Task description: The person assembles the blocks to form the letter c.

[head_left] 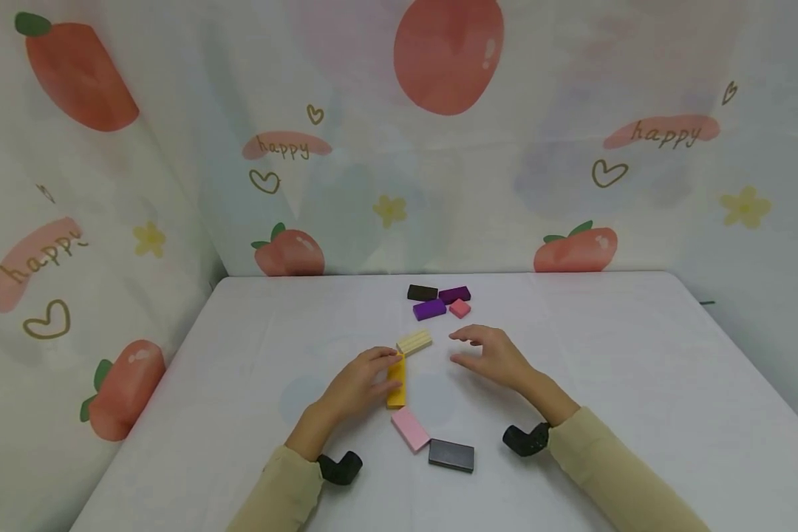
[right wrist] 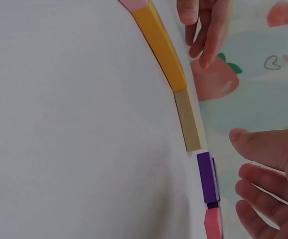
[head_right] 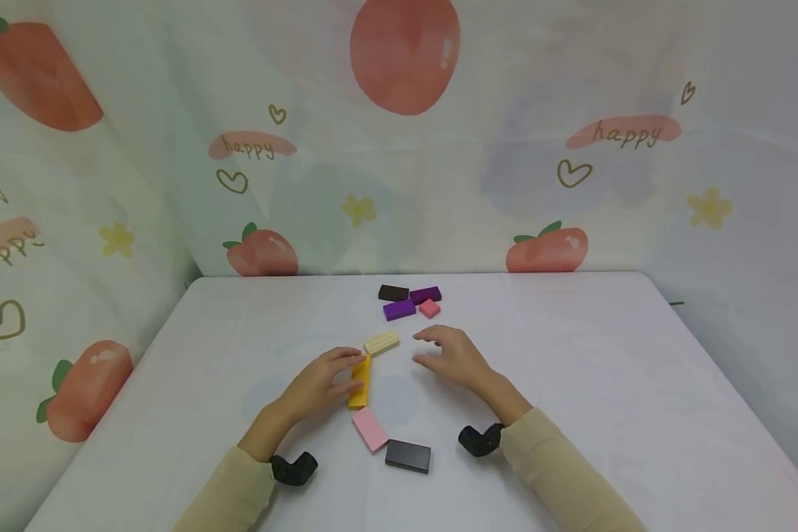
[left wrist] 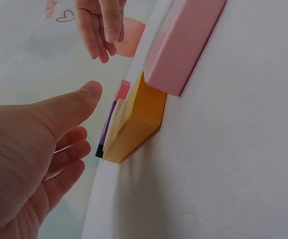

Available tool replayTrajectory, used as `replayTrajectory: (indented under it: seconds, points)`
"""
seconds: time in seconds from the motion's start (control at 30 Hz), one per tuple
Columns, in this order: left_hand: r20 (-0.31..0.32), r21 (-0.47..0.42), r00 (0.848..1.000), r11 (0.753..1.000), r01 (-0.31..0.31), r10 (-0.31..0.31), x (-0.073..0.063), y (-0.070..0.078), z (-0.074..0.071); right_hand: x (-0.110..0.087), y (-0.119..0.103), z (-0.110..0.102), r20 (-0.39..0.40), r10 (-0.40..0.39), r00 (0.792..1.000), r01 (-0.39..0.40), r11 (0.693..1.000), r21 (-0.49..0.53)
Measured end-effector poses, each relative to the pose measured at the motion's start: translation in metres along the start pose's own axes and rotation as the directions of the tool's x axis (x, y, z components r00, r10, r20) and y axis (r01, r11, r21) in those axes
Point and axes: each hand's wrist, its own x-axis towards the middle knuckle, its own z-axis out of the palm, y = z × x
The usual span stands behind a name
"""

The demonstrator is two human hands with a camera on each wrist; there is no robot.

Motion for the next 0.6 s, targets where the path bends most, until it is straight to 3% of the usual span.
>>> replayTrajectory:
  seconds: [0.2, 0.47, 0.6]
  points:
    - [0.041, -0.001, 0.998, 0.999, 0.054, -0.054, 0.015, -0.002, 0.001, 0.016, 0.006, 0.000, 0.002, -0.004, 1.000, 0.004, 1.000, -0.028]
    - [0.127, 0.055, 0.990, 0.997, 0.059, -0.065, 0.029, -0.006, 0.003, 0.044, 0.014, 0.008, 0.085, 0.117, 0.990, -0.109, 0.990, -0.092]
    - [0.141, 0.075, 0.988, 0.996, 0.055, -0.065, 0.030, -0.010, 0.006, 0.056, 0.021, 0.015, 0.068, 0.068, 0.995, -0.056, 0.984, -0.167]
